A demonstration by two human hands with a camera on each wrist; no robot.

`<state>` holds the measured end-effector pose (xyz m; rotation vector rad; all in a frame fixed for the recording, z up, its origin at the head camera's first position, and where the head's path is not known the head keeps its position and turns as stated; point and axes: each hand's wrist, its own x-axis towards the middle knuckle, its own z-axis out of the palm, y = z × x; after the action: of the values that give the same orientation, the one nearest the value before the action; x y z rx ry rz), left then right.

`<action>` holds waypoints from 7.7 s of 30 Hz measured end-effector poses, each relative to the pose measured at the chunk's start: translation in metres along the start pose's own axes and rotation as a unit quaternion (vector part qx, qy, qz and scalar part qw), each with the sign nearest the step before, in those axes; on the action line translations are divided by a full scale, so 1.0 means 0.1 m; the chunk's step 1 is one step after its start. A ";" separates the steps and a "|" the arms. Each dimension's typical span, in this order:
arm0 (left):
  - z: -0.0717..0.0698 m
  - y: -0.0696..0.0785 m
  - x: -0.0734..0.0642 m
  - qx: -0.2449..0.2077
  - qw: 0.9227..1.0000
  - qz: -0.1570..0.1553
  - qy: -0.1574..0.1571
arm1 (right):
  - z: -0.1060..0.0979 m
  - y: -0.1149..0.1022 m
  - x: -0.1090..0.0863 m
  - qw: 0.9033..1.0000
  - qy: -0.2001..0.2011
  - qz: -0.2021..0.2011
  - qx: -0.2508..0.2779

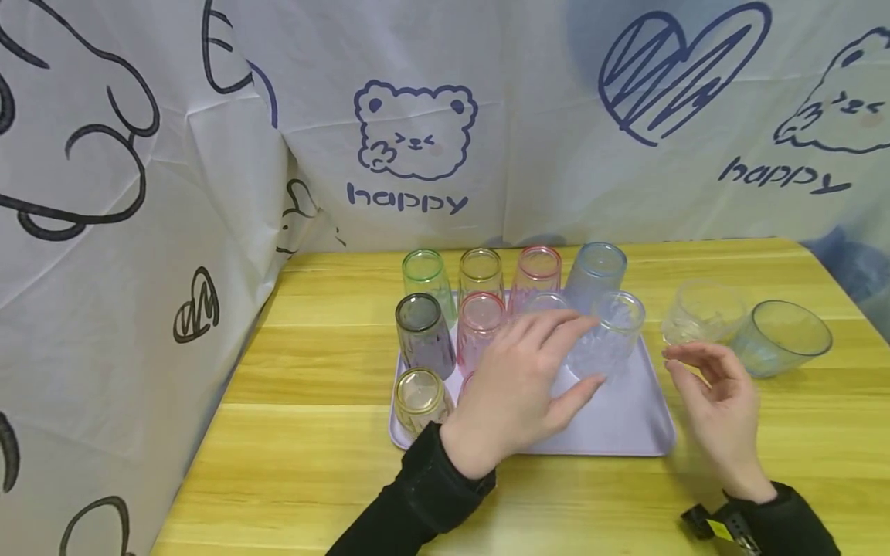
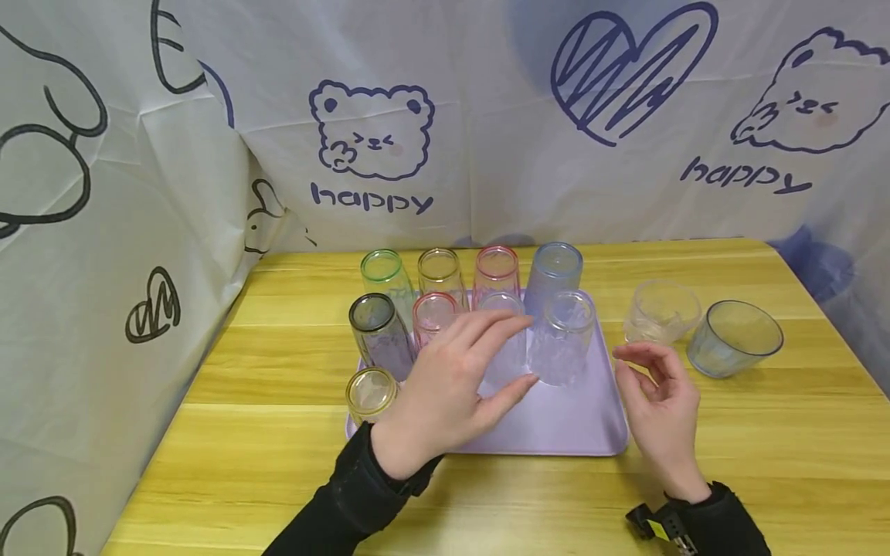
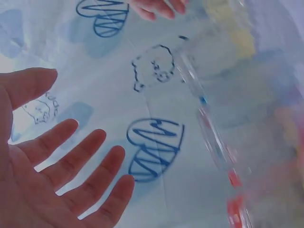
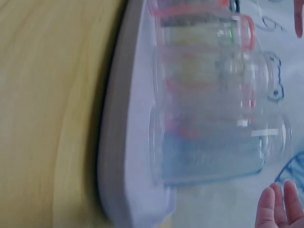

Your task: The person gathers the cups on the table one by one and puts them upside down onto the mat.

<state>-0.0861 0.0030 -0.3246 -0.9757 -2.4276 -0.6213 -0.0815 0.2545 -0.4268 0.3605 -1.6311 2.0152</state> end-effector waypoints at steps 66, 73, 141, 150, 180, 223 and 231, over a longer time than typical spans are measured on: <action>1.02 0.54 0.86 0.194 0.957 -0.058 -0.205 | -0.56 0.51 0.88 0.888 0.090 0.335 -0.303; 1.04 0.52 0.87 0.189 0.957 -0.062 -0.212 | -0.54 0.54 0.89 0.883 0.106 0.332 -0.314; -0.01 -0.39 0.09 -0.142 0.984 -0.069 0.079 | 1.05 -0.44 0.54 0.965 0.020 0.114 0.235; 0.00 -0.46 0.10 -0.160 0.983 -0.036 0.078 | 1.12 -0.40 0.49 0.959 -0.028 0.156 0.233; 0.08 -0.55 0.09 -0.205 0.978 -0.031 0.025 | 1.22 -0.30 0.41 0.917 -0.070 0.255 0.298; -0.07 -0.53 0.06 -0.172 0.980 -0.052 0.089 | 0.96 -0.38 0.57 0.979 -0.193 0.041 0.047; -0.08 -0.50 0.04 -0.168 0.976 -0.102 0.088 | 0.93 -0.35 0.62 0.935 -0.225 -0.142 -0.233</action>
<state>-0.1234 -0.0321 -0.3276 -0.7584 -2.3240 -1.1710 -0.1239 0.1839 -0.3439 0.8644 -2.1192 1.3348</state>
